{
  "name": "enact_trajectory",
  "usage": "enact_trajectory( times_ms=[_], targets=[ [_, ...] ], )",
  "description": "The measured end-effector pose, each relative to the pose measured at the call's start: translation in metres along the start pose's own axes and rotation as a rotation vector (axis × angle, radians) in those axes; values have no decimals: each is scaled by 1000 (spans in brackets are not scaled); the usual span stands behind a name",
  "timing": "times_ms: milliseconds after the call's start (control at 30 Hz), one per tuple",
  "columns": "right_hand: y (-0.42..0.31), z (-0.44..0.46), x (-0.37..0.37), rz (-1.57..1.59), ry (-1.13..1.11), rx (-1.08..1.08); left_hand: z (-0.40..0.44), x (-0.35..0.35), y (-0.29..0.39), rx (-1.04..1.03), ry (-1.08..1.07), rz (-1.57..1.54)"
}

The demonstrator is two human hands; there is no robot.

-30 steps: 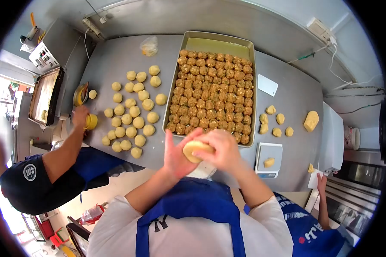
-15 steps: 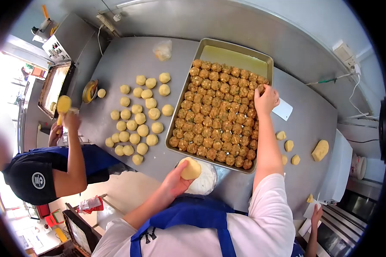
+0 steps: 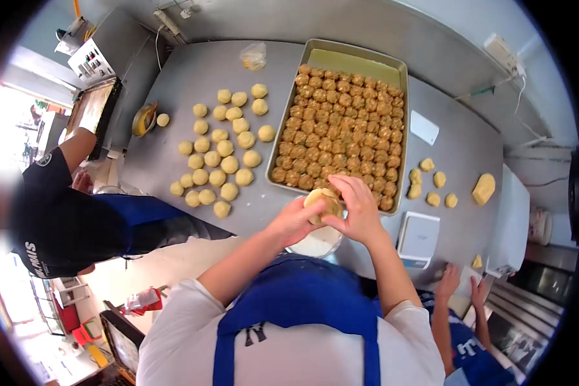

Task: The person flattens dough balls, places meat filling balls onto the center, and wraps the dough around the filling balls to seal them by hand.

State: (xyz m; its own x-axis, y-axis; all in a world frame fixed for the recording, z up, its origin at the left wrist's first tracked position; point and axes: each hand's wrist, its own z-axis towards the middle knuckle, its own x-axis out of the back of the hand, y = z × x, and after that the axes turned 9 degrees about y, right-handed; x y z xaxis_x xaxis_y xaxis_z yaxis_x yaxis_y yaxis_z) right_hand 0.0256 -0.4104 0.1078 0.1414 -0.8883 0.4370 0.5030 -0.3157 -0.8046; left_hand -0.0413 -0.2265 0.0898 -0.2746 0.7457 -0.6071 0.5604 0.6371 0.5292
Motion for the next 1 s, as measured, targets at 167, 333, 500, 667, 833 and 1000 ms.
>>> enact_trajectory(
  times_ms=[167,333,500,667,833,1000],
  targets=[
    [-28,-40,-12,433,-186,-300,-32,1,6,97,-232,63],
    [-51,-65,-50,91,453,-142,-39,-9,-15,-84,-194,-89],
    [-57,-44,-16,369,80,-151,-63,-16,-4,-32,-252,-11],
    [-79,-20,-50,296,704,-113,-43,-36,-1,-154,-246,-240],
    [-57,-16,-15,158,160,128,-62,-27,10,-185,-302,-97],
    [-57,-17,-37,104,419,58,-50,-36,6,-217,-374,-301]
  ],
)
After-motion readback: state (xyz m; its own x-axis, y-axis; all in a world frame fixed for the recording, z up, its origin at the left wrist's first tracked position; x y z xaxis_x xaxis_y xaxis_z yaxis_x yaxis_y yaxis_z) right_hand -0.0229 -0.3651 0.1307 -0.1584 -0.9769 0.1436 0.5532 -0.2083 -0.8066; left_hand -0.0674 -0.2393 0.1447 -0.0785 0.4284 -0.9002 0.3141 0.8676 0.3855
